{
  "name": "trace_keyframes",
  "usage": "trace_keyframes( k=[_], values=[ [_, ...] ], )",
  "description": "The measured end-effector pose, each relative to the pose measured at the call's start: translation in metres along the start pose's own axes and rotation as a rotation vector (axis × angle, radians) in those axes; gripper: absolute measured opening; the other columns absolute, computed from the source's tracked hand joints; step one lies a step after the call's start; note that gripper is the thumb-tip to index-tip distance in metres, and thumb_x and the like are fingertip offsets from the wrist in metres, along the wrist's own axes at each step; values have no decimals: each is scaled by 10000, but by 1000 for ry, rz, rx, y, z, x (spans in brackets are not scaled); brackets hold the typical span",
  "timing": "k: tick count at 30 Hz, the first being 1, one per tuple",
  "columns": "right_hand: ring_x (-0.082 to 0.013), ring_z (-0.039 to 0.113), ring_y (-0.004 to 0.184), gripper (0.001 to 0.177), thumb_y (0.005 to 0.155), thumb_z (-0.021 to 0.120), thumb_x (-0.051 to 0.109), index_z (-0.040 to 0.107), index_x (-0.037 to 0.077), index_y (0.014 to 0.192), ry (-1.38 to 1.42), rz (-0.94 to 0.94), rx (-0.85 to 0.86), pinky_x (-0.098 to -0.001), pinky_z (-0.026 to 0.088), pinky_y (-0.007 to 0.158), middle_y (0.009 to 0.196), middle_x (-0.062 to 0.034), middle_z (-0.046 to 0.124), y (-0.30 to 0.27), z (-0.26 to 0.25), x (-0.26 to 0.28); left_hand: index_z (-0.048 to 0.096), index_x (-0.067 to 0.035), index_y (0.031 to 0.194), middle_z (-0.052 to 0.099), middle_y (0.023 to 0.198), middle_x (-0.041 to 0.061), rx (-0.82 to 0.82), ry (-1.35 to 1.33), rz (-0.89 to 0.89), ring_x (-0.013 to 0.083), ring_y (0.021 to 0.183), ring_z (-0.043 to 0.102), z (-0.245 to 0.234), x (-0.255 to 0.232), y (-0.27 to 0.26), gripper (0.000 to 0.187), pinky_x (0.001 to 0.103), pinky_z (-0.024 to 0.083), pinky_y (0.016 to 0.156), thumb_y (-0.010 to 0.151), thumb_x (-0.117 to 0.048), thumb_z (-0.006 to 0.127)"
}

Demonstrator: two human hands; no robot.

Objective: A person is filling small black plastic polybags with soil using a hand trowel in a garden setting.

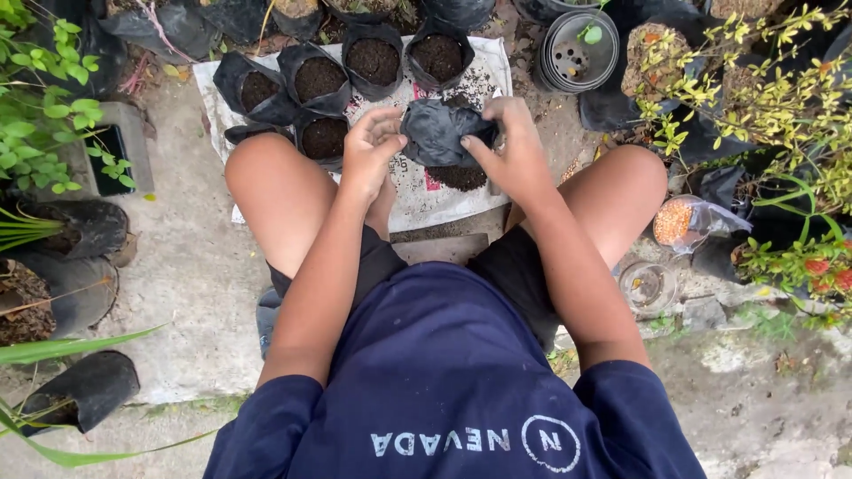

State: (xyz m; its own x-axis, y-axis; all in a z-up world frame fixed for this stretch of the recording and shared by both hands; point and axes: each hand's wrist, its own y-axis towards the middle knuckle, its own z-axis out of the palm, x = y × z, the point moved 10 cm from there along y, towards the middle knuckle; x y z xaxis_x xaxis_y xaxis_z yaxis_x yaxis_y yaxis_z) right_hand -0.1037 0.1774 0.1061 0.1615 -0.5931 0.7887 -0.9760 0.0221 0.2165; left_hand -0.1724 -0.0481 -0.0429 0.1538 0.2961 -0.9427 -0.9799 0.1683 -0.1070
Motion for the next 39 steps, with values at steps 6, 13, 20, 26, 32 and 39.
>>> trace_keyframes(
  k=[6, 13, 20, 26, 32, 39],
  values=[
    [-387, 692, 1073, 434, 931, 814, 143, 631, 21, 1305, -68, 24, 231, -511, 590, 880, 1105, -199, 656, -7, 32, 9, 697, -69, 1214, 723, 957, 68, 11, 18, -50, 85, 830, 682, 18, 1, -13, 435, 236, 558, 799, 810, 85, 744],
    [-359, 706, 1018, 524, 1039, 692, 206, 481, -65, 1435, 50, 286, 232, -511, 597, 819, 1049, -207, 680, -16, 36, -3, 699, -85, 1239, 743, 948, 98, 62, 25, -89, 132, 836, 693, 41, 9, -12, 478, 263, 550, 795, 807, 113, 746],
    [-272, 738, 876, 307, 994, 728, 247, 645, 53, 1216, -28, 386, 201, -429, 614, 705, 939, -126, 706, -17, 30, -20, 666, -69, 1270, 718, 931, 70, 92, -29, -74, 111, 861, 654, 51, 4, -12, 505, 267, 532, 847, 808, 131, 711],
    [-337, 726, 899, 513, 1000, 740, 244, 515, -14, 1381, 47, 387, 232, -488, 605, 720, 969, -179, 689, -17, 29, -18, 660, -62, 1275, 715, 943, 72, 111, -11, -104, 123, 869, 637, 49, 4, -21, 509, 271, 514, 853, 807, 137, 700],
    [-331, 734, 808, 191, 1033, 665, 189, 674, 3, 1075, -49, 322, 190, -419, 597, 615, 849, -156, 685, -15, 32, -29, 637, -70, 1301, 659, 982, 63, 129, 7, -113, 123, 895, 614, 51, 2, -22, 495, 273, 503, 847, 824, 40, 711],
    [-325, 723, 801, 163, 1013, 652, 129, 743, 75, 889, 1, 244, 37, -416, 568, 721, 743, -141, 702, -28, 33, -69, 744, -101, 981, 639, 781, 53, -38, 200, -121, 125, 711, 620, 41, 8, -7, 85, 281, 520, 715, 965, -176, 708]
  ],
)
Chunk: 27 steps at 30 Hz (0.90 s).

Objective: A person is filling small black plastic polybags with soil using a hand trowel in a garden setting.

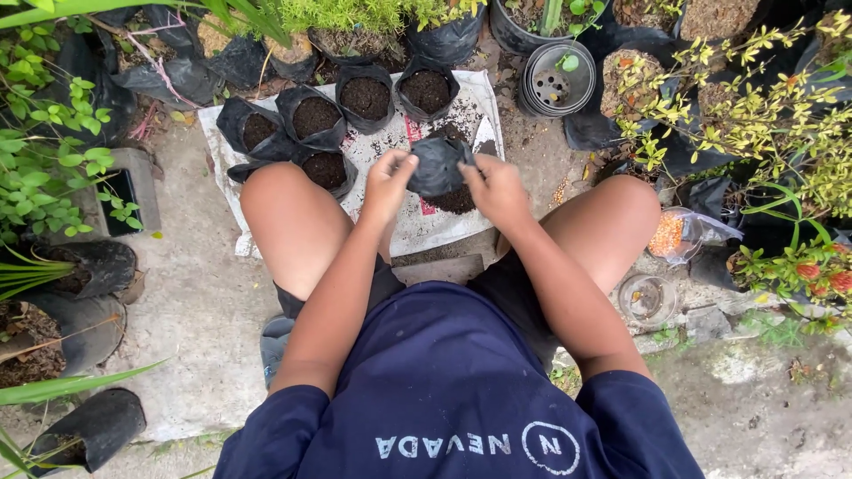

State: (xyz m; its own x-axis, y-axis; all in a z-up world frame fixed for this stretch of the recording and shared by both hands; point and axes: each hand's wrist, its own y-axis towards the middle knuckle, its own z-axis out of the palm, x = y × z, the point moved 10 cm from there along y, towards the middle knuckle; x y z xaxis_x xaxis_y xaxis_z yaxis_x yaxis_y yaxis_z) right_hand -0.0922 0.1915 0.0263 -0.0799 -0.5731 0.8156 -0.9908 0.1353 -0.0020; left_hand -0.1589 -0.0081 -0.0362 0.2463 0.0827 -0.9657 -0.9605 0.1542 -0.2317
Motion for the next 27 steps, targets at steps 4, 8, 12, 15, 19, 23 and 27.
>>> trace_keyframes(
  k=[4, 8, 12, 15, 19, 23, 27],
  values=[
    [-234, 613, 687, 221, 1025, 647, 100, 720, 24, 832, 173, 38, -232, -416, 516, 695, 650, -181, 624, 11, -48, -12, 673, -147, 978, 620, 754, 16, -198, -100, -32, 142, 687, 635, -31, -9, 8, 82, 294, 502, 738, 988, -147, 591],
    [-101, 532, 645, 229, 1028, 643, 167, 697, 106, 814, 256, 145, -238, -276, 480, 573, 616, -24, 552, 14, -58, -27, 694, -147, 1012, 700, 839, 54, -56, 41, 13, 150, 801, 668, -12, -29, 0, 88, 308, 508, 821, 1017, -199, 623],
    [-157, 559, 566, 190, 947, 750, 147, 699, 86, 774, 145, 74, -194, -336, 448, 497, 546, -93, 557, 3, -28, -3, 668, -131, 1262, 679, 1150, 146, 117, 175, -83, 258, 993, 705, 14, 8, -9, 284, 441, 554, 869, 1012, -263, 700],
    [-131, 565, 597, 187, 962, 729, 129, 713, 107, 777, 203, 54, -153, -295, 469, 563, 573, -47, 587, 5, -18, -8, 577, -69, 1370, 642, 1150, 163, 24, 96, -174, 245, 1023, 657, 11, 13, -14, 391, 388, 562, 839, 1067, -316, 585],
    [-199, 610, 741, 149, 985, 749, 134, 749, 89, 843, 259, -29, -144, -320, 491, 686, 710, -100, 531, 10, -26, -7, 709, -90, 1140, 680, 968, 62, 82, 5, -176, 176, 875, 698, 11, 66, 10, 232, 333, 597, 756, 1027, -281, 641],
    [-192, 593, 838, 178, 1032, 662, 175, 693, 34, 1136, 414, 75, 98, -366, 511, 790, 901, -111, 612, 8, -18, 19, 674, -85, 1074, 636, 876, 35, 23, -184, -105, 130, 776, 663, -1, 67, 22, 134, 283, 603, 678, 1048, -193, 600],
    [-180, 646, 667, 391, 1081, 466, 318, 648, 9, 1237, 699, 313, 249, -318, 488, 649, 862, -140, 688, 6, 17, -24, 657, -109, 1041, 601, 791, -16, -10, -207, -78, 66, 708, 609, -2, 41, 18, 105, 207, 556, 618, 1053, -181, 580]
  ],
)
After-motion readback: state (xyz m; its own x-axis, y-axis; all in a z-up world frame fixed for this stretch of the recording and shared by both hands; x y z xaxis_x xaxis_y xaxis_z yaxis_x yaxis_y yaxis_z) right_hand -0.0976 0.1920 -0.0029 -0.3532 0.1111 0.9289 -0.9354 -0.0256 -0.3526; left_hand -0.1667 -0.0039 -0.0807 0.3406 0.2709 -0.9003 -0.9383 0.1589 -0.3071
